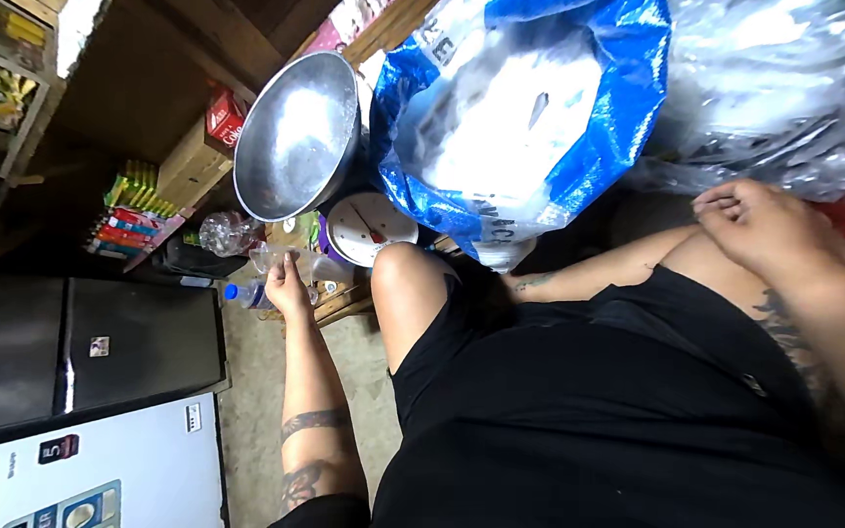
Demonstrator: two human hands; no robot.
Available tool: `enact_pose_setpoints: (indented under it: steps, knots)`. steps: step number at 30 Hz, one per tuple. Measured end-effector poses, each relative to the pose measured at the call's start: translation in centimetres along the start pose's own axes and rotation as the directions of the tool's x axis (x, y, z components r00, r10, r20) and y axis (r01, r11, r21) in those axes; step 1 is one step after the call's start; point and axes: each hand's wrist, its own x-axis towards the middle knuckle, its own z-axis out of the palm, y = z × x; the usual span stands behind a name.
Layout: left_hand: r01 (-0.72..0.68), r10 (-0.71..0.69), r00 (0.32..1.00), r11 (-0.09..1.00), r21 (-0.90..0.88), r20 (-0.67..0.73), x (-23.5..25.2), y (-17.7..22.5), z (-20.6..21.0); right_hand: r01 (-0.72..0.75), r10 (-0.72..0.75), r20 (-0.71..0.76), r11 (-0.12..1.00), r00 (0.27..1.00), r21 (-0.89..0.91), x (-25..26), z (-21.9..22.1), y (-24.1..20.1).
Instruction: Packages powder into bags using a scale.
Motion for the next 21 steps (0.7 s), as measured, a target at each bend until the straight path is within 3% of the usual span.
enact_pose_setpoints:
  steps: [4, 10, 17, 21]
  knots:
    - [-0.002, 0.001, 0.999, 0.999, 0.034, 0.041, 0.0, -0.2, 0.3, 0.043, -0.043, -0.028, 0.999, 0.999, 0.019, 0.2, 0.3, 0.5]
    - [0.128, -0.128, 0.982, 0.992, 0.010, 0.140, -0.9, -1.8, 1.0, 0.019, -0.018, -0.014, 1.000, 1.000, 0.006, 0.1, 0.2, 0.4]
    - [0.077, -0.086, 0.995, 0.987, 0.143, 0.057, -0.9, -0.4, 0.9, 0.011, -0.011, -0.013, 1.000, 1.000, -0.006, 0.2, 0.2, 0.6]
    - [0.028, -0.031, 0.999, 0.992, 0.125, 0.020, -0.4, 0.2, 0.1, 0.014, -0.013, -0.017, 1.000, 1.000, 0.021, 0.3, 0.4, 0.9]
